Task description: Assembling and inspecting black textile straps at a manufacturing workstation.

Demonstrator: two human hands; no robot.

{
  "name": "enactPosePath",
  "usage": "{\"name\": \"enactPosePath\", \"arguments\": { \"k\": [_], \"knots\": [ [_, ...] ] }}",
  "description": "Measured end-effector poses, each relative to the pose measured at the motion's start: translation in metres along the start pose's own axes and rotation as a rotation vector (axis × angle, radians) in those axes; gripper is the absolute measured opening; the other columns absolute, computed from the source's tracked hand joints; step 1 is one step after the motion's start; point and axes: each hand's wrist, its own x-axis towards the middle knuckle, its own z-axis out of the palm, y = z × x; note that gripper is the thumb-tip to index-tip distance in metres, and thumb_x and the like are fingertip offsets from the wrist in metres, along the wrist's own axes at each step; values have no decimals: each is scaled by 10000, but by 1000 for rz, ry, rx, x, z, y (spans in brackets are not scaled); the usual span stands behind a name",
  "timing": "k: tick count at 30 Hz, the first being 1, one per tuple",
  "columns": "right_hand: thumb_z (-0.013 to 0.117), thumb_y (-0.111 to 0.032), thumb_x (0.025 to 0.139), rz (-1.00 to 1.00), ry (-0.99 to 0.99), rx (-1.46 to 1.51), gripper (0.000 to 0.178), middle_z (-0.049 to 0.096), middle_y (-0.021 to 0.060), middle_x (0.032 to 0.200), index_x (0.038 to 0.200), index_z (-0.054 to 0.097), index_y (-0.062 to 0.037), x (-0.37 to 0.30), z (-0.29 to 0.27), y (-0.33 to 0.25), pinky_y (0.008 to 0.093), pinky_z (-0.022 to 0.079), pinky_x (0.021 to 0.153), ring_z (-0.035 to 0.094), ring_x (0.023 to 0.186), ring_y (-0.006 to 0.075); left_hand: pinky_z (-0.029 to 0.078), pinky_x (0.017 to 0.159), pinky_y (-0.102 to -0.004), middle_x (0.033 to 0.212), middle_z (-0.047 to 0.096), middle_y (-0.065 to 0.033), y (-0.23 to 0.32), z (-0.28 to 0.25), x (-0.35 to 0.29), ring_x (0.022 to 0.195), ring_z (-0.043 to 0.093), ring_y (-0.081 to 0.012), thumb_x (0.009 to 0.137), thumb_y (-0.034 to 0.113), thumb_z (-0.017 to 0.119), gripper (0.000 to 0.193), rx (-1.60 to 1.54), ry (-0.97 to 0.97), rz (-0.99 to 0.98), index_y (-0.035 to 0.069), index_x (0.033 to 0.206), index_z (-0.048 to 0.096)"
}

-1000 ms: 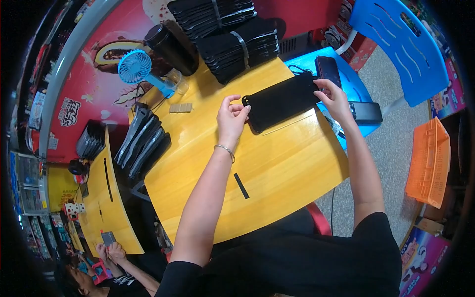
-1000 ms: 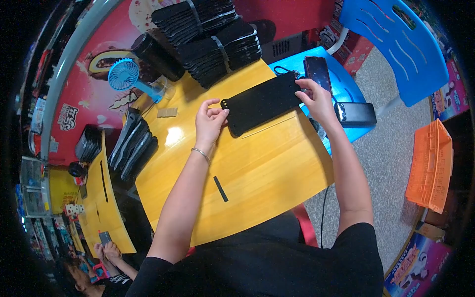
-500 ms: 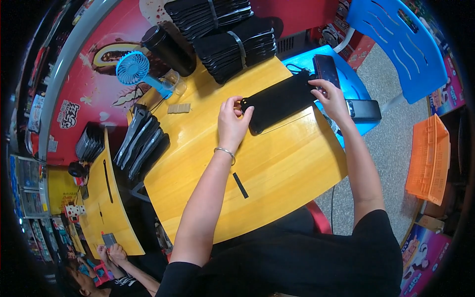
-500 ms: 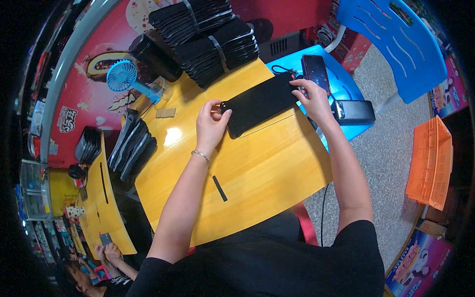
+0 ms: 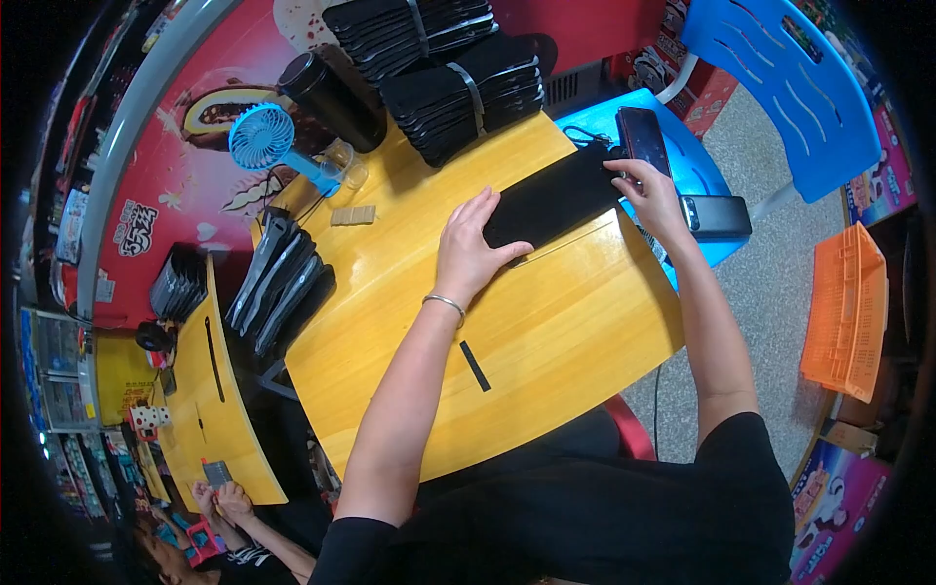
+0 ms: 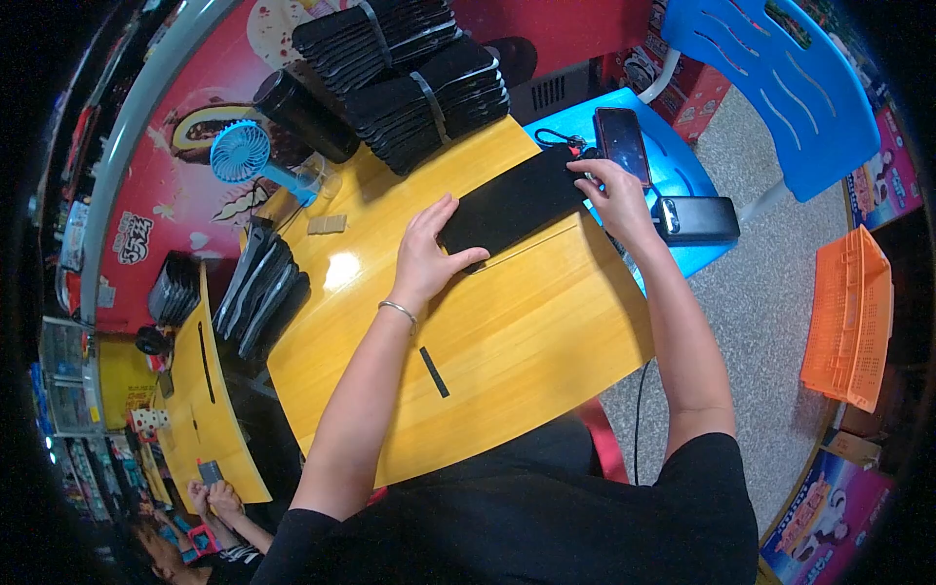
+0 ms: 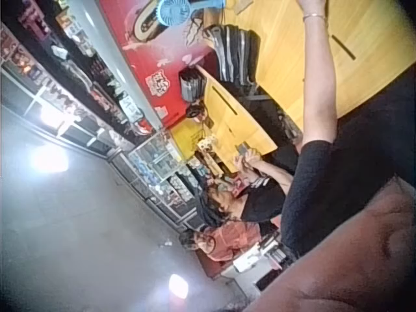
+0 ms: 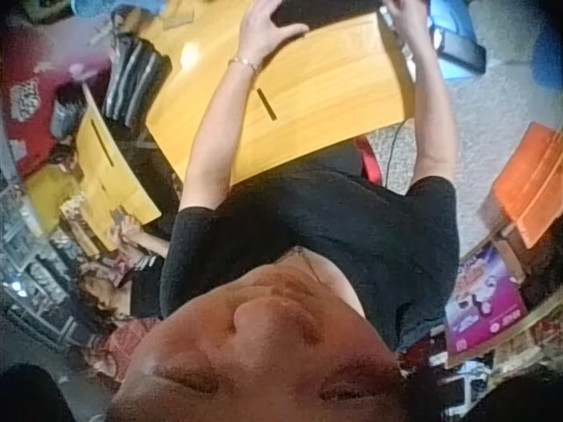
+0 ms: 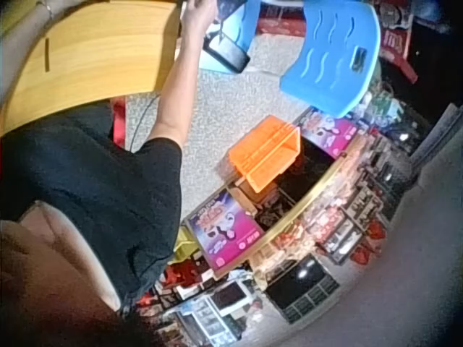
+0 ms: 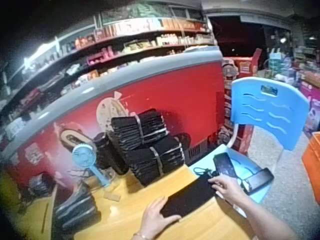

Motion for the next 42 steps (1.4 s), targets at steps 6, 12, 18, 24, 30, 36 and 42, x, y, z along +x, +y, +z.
{"name": "enactPosePath", "arguments": {
  "k": [6, 12, 18, 24, 30, 36, 42],
  "knots": [
    [638, -94, 844, 18, -24, -2, 254, 642, 120, 1044, 1098, 655, -93, 0, 0, -2, 307, 485, 685, 626, 817, 208, 358, 1036, -384, 1307, 509, -168, -4, 5, -2, 1213, 465, -306, 620, 391, 810, 768, 29, 11, 17, -2, 1226, 549],
    [604, -74, 874, 71, -47, -2, 234, 637, 88, 1054, 1104, 648, -85, 2, -2, -7, 287, 478, 749, 600, 868, 179, 355, 1037, -387, 1305, 512, -165, -5, 8, -2, 1220, 458, -302, 629, 383, 807, 754, 47, 6, 15, -1, 1226, 551],
    [586, -107, 895, 106, -61, 37, 222, 639, 76, 1014, 1108, 645, -86, 7, -2, -6, 275, 469, 740, 576, 829, 156, 362, 1030, -388, 1279, 529, -165, -3, 6, 0, 1207, 465, -304, 623, 361, 815, 739, 44, 10, 10, 0, 1215, 558],
    [584, -104, 900, 191, -92, 62, 222, 629, 55, 1012, 1114, 642, -101, 11, 3, -6, 249, 460, 714, 552, 813, 118, 392, 993, -388, 1212, 543, -148, -1, 6, -1, 1148, 486, -306, 597, 318, 832, 708, 15, 37, 5, 22, 1186, 573],
    [636, -108, 867, 156, 32, 116, 244, 563, 15, 955, 1108, 617, -76, 10, 3, -4, 211, 447, 681, 486, 739, 76, 417, 944, -392, 1123, 512, -129, 17, -1, 2, 1062, 496, -307, 551, 260, 855, 794, 91, 73, 38, 43, 1234, 513],
    [689, -174, 827, 119, 102, 189, 287, 583, 44, 893, 1071, 596, -53, 11, 7, 2, 249, 477, 671, 539, 737, 93, 450, 873, -378, 1026, 484, -128, 23, -1, 7, 990, 510, -313, 540, 212, 859, 735, 61, 58, 52, 42, 1166, 514],
    [678, -142, 844, 116, -55, 558, 163, 477, -51, 742, 931, 562, -68, 12, -1, -2, 197, 404, 636, 457, 686, 58, 500, 754, -362, 948, 523, -120, 17, -6, 8, 852, 571, -317, 567, 207, 847, 541, 44, 17, 87, 57, 985, 538]
  ]
}}
